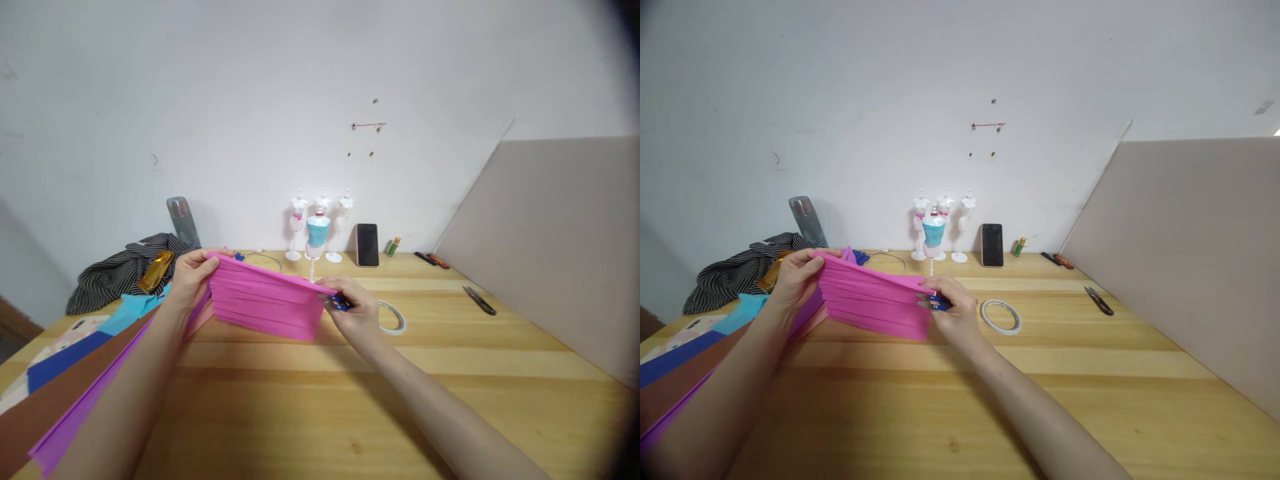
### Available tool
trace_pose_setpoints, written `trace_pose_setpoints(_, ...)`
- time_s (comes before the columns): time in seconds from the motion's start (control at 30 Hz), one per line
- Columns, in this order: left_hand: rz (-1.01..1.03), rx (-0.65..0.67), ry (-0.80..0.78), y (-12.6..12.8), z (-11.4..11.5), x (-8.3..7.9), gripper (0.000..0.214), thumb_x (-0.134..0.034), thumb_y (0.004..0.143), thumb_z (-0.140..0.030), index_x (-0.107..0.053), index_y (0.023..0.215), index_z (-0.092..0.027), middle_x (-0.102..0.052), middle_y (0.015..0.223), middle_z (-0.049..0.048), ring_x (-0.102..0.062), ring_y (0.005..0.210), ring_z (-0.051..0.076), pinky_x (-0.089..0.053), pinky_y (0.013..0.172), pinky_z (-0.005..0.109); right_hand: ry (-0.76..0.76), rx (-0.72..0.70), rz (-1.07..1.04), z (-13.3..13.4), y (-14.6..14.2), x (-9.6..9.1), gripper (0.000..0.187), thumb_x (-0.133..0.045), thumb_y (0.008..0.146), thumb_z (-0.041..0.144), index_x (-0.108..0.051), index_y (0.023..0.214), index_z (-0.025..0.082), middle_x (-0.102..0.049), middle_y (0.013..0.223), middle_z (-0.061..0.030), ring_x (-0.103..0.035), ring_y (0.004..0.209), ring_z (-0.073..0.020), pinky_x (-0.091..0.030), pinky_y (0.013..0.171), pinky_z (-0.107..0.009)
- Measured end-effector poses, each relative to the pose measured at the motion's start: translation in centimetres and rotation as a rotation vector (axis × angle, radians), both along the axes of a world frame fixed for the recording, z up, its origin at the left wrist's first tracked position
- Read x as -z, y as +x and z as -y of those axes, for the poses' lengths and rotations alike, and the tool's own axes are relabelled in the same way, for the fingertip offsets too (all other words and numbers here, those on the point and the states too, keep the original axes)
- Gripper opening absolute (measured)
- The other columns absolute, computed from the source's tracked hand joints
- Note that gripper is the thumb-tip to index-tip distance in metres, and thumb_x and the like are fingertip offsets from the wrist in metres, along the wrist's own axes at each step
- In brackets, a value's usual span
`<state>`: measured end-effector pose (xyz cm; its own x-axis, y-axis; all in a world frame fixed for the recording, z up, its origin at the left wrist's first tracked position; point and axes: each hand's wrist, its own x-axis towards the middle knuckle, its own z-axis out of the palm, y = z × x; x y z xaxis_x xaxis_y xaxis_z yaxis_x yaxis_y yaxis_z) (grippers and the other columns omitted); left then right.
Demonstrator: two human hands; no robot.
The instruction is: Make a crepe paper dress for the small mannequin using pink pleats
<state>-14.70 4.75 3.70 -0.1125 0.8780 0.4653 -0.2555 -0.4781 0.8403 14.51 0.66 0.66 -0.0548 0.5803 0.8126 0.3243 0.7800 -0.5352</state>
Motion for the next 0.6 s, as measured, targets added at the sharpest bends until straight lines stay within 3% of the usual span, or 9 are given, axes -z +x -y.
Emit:
trace_pose_setpoints(0.27,0.014,-0.03,-0.011,0.5,0.3,-0.3,0.022,-0.087,0.054,-0.031,-0.071,0.062,-0.017,-0.075,0.072,0.0069,-0.068,0.065,0.018,-0.054,0.069,0.03,-0.356,0.036,-0.205,0.6,-0.1,-0.3,0.017,-0.061,0.079,0.034,-0.065,0.071,0.019,-0.064,0.065,-0.0021,-0.058,0.062,-0.0165,-0.046,0.056,-0.027)
trace_pose_setpoints(0.4,0.029,-0.055,-0.026,1.0,0.5,-0.4,0.023,-0.087,0.052,-0.03,-0.071,0.061,-0.017,-0.074,0.069,0.0055,-0.066,0.062,0.016,-0.054,0.068,0.029,-0.358,0.04,-0.273,0.2,-0.1,-0.5,0.011,-0.065,0.072,0.028,-0.068,0.076,0.019,-0.068,0.07,-0.0031,-0.061,0.064,-0.017,-0.049,0.059,-0.028)
trace_pose_setpoints(0.6,0.067,-0.055,-0.049,1.4,0.5,-0.5,0.026,-0.088,0.049,-0.031,-0.07,0.06,-0.015,-0.074,0.068,0.0063,-0.067,0.063,0.017,-0.054,0.066,0.029,-0.425,-0.059,-0.322,-0.1,0.3,-1.2,0.018,-0.07,0.063,0.023,-0.07,0.081,0.02,-0.073,0.078,-0.0039,-0.067,0.072,-0.0191,-0.055,0.065,-0.031)
